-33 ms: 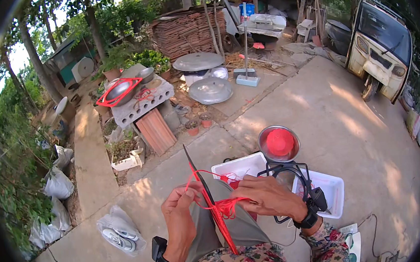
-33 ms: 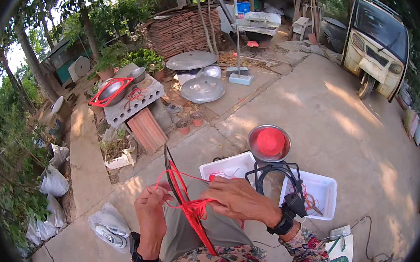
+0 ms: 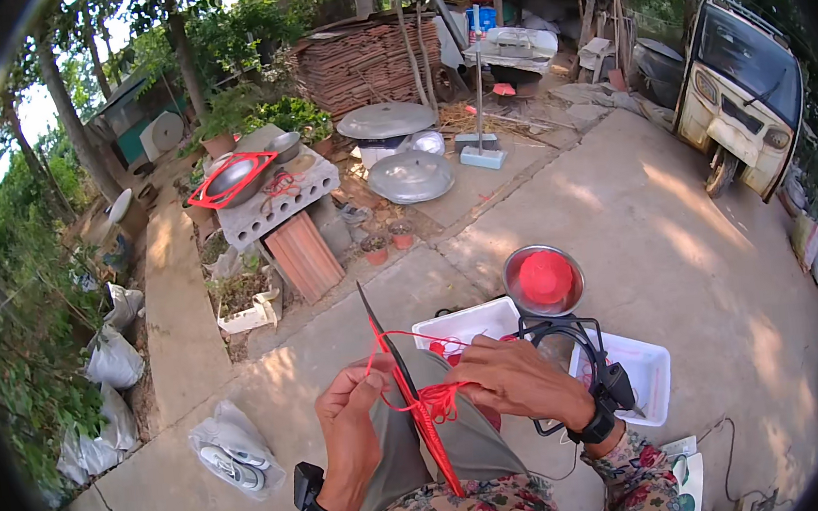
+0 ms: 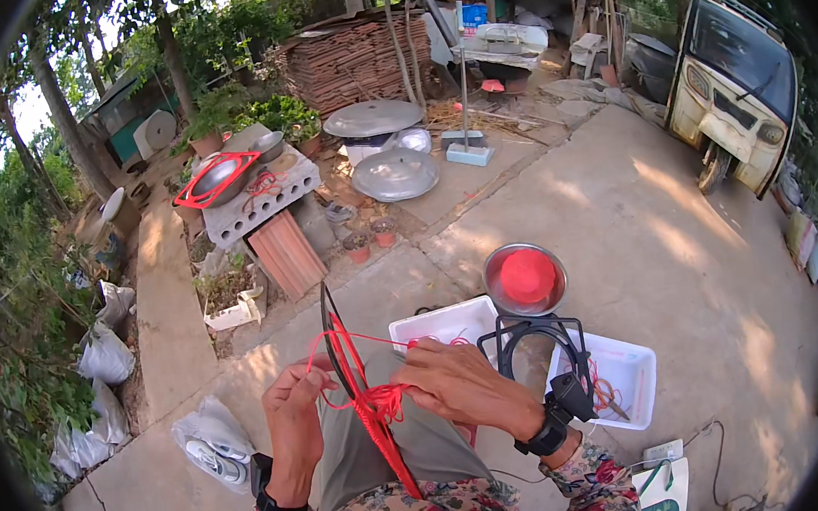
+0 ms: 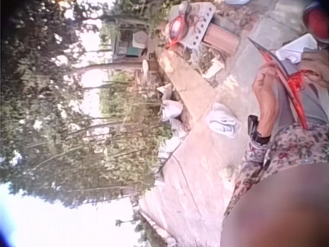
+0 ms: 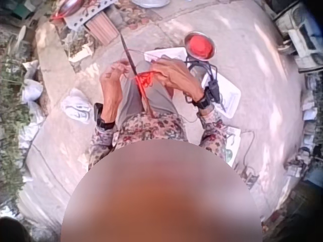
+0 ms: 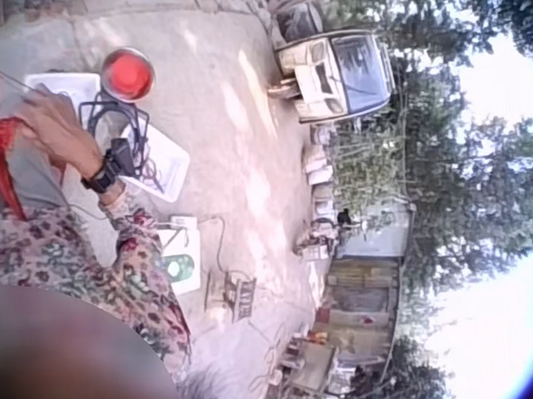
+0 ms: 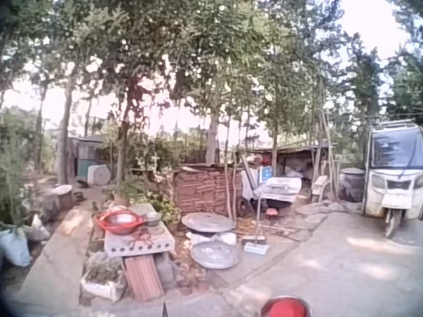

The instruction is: Winding a red rope around a plastic frame and a green container.

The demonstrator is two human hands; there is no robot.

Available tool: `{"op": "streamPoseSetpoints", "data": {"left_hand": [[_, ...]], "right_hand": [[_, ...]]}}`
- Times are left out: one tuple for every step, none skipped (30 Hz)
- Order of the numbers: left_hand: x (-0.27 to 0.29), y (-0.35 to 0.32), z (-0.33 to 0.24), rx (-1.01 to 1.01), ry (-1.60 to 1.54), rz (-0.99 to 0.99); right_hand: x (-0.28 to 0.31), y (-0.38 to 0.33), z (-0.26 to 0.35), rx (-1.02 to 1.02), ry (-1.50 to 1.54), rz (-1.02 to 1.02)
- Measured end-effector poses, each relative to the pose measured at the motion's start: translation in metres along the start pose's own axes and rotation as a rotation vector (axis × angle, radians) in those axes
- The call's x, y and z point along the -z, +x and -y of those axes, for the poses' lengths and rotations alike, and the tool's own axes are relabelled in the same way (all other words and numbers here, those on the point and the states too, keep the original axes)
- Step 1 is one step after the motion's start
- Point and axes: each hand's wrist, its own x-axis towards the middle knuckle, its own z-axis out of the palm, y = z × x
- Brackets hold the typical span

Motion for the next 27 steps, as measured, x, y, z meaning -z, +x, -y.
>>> {"op": "streamPoseSetpoints", "data": {"left_hand": [[0.001,-0.002,0.000,-0.002,0.004,-0.003],[0.001,-0.003,-0.001,-0.034,0.069,0.053],[0.001,-0.004,-0.002,-0.070,0.129,0.115],[0.002,-0.004,-0.001,-0.076,0.128,0.117],[0.003,-0.003,0.002,-0.088,0.159,0.138],[0.004,-0.003,0.004,-0.097,0.191,0.152],[0.005,-0.004,0.004,-0.103,0.191,0.147],[0.005,-0.005,0.003,-0.082,0.212,0.149],[0.007,-0.006,0.002,-0.062,0.234,0.148],[0.009,-0.007,-0.001,-0.070,0.233,0.142],[0.011,-0.009,-0.003,-0.069,0.209,0.128],[0.011,-0.010,-0.006,-0.069,0.182,0.122],[0.014,-0.011,-0.006,-0.077,0.177,0.124],[0.017,-0.012,-0.007,-0.051,0.102,0.106],[0.021,-0.015,-0.008,-0.027,0.030,0.076],[0.022,-0.017,-0.009,-0.032,0.027,0.069],[0.023,-0.019,-0.011,-0.083,0.047,0.071],[0.024,-0.022,-0.013,-0.129,0.066,0.081],[0.022,-0.025,-0.017,-0.129,0.064,0.081],[0.019,-0.028,-0.022,-0.165,0.088,0.097],[0.016,-0.029,-0.026,-0.204,0.110,0.116],[0.016,-0.028,-0.028,-0.206,0.107,0.119],[0.016,-0.027,-0.029,-0.273,0.226,0.128],[0.016,-0.028,-0.029,-0.337,0.346,0.129],[0.015,-0.028,-0.031,-0.333,0.344,0.125],[0.012,-0.027,-0.033,-0.311,0.179,0.095],[0.007,-0.026,-0.034,-0.284,0.009,0.078]], "right_hand": [[-0.002,0.007,0.000,0.049,-0.099,0.034],[-0.002,0.013,0.004,0.024,-0.131,0.037],[-0.004,0.020,0.006,0.028,-0.135,0.033],[-0.008,0.027,0.006,0.053,0.056,-0.024],[-0.012,0.033,0.006,0.079,0.246,-0.081],[-0.020,0.039,0.005,0.082,0.345,-0.149],[-0.021,0.042,0.009,0.089,0.344,-0.146],[-0.021,0.044,0.013,-0.030,0.449,-0.114],[-0.021,0.047,0.017,-0.146,0.554,-0.079],[-0.021,0.049,0.021,-0.205,0.585,-0.011],[-0.023,0.050,0.020,-0.196,0.582,-0.007],[-0.024,0.049,0.017,-0.062,0.460,-0.078],[-0.023,0.049,0.016,0.071,0.336,-0.147],[-0.017,0.045,0.017,0.075,0.327,-0.147],[-0.008,0.042,0.024,0.036,0.316,-0.237],[-0.002,0.040,0.032,-0.008,0.305,-0.328],[0.004,0.042,0.042,-0.001,0.305,-0.321],[0.011,0.043,0.054,0.084,0.165,-0.268],[0.013,0.045,0.061,0.168,0.026,-0.214],[0.006,0.049,0.066,0.192,-0.026,-0.215],[0.003,0.052,0.068,0.192,-0.032,-0.216],[0.000,0.054,0.070,0.229,-0.066,-0.216],[-0.001,0.055,0.070,0.266,-0.099,-0.216],[-0.002,0.055,0.069,0.267,-0.097,-0.211],[-0.001,0.053,0.066,0.274,-0.068,-0.198],[0.001,0.050,0.063,0.278,-0.039,-0.186],[0.005,0.039,0.062,0.265,-0.046,-0.185]]}}
